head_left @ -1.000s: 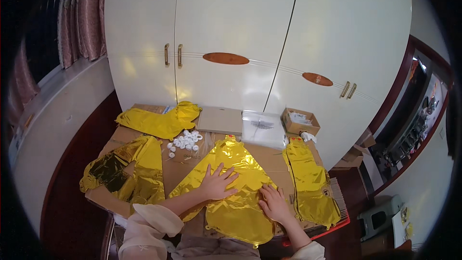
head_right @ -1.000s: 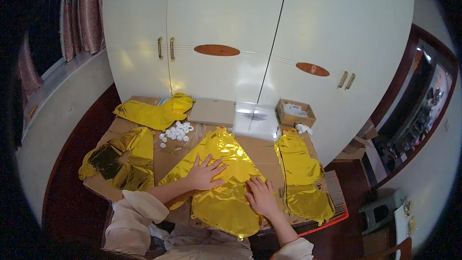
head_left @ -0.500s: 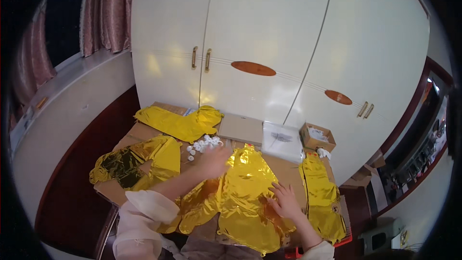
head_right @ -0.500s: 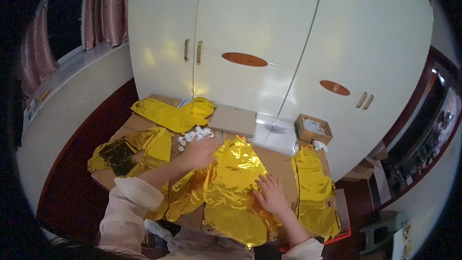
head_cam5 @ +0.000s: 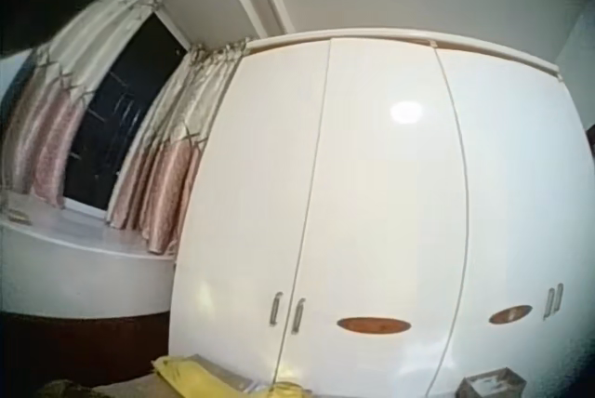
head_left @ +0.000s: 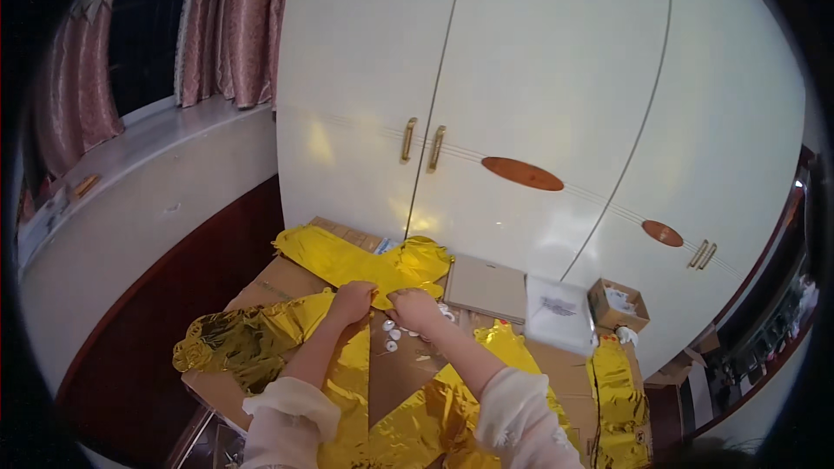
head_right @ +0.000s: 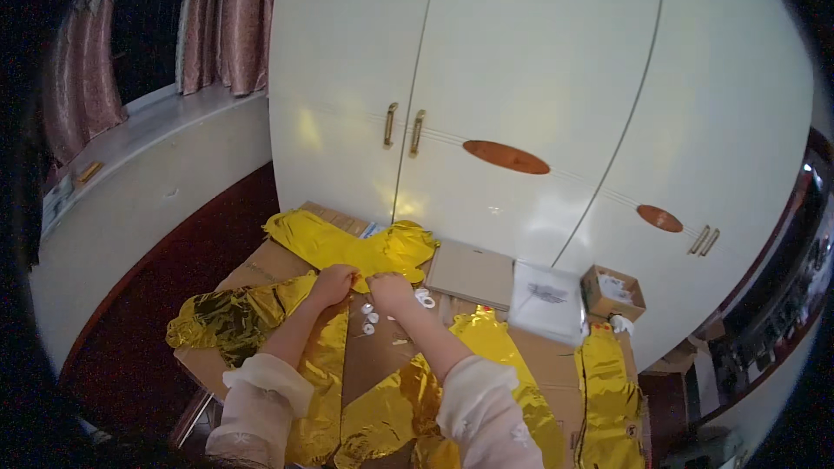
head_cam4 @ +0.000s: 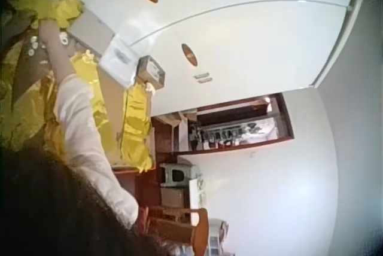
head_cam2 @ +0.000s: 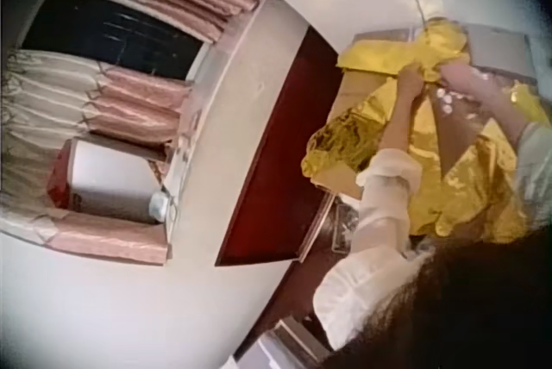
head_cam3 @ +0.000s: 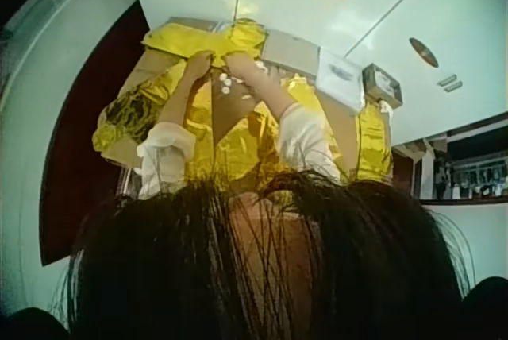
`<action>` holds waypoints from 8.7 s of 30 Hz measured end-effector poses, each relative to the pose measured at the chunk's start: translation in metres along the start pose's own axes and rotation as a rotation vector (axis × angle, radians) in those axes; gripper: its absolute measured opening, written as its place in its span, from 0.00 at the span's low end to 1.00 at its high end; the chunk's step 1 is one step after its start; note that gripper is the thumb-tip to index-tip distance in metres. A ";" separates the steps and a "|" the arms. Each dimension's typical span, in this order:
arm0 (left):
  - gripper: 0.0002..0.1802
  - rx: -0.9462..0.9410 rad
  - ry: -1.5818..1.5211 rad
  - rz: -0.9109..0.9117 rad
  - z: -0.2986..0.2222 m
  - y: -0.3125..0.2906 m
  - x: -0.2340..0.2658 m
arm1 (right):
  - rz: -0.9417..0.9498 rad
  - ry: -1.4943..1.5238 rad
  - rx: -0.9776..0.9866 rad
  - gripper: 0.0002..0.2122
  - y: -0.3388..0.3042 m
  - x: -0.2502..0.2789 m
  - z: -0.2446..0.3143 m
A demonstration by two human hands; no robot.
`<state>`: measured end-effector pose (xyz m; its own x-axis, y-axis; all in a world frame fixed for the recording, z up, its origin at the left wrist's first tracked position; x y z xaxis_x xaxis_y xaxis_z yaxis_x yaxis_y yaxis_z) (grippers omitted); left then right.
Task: Folding gold foil bags and placing them into a cardboard box.
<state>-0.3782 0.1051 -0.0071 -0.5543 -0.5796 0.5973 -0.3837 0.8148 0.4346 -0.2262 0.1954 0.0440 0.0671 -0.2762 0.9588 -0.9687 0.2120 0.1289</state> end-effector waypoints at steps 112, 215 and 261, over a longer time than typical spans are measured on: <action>0.11 0.158 -0.370 -0.274 0.019 -0.003 0.012 | -0.038 0.214 -0.075 0.22 0.038 -0.039 -0.018; 0.23 -0.794 0.344 0.391 -0.193 -0.095 -0.120 | -0.186 -0.107 -0.163 0.15 -0.476 0.068 0.121; 0.45 -0.440 0.266 0.645 -0.229 -0.139 -0.148 | -0.032 0.113 -0.404 0.21 -0.447 0.013 -0.032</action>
<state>-0.0739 0.0752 -0.0011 -0.3518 -0.0279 0.9356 0.3053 0.9415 0.1429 0.2152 0.1267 0.0071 0.1429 -0.1884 0.9716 -0.7955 0.5622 0.2261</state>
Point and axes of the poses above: each hand's wrist, its own y-axis towards the middle knuckle, its own x-axis out of the back of the hand, z = x × y, the point moved 2 cm from there along y, towards the middle knuckle, and after that the axes turned 14 degrees about -y, right-handed, at the moved point
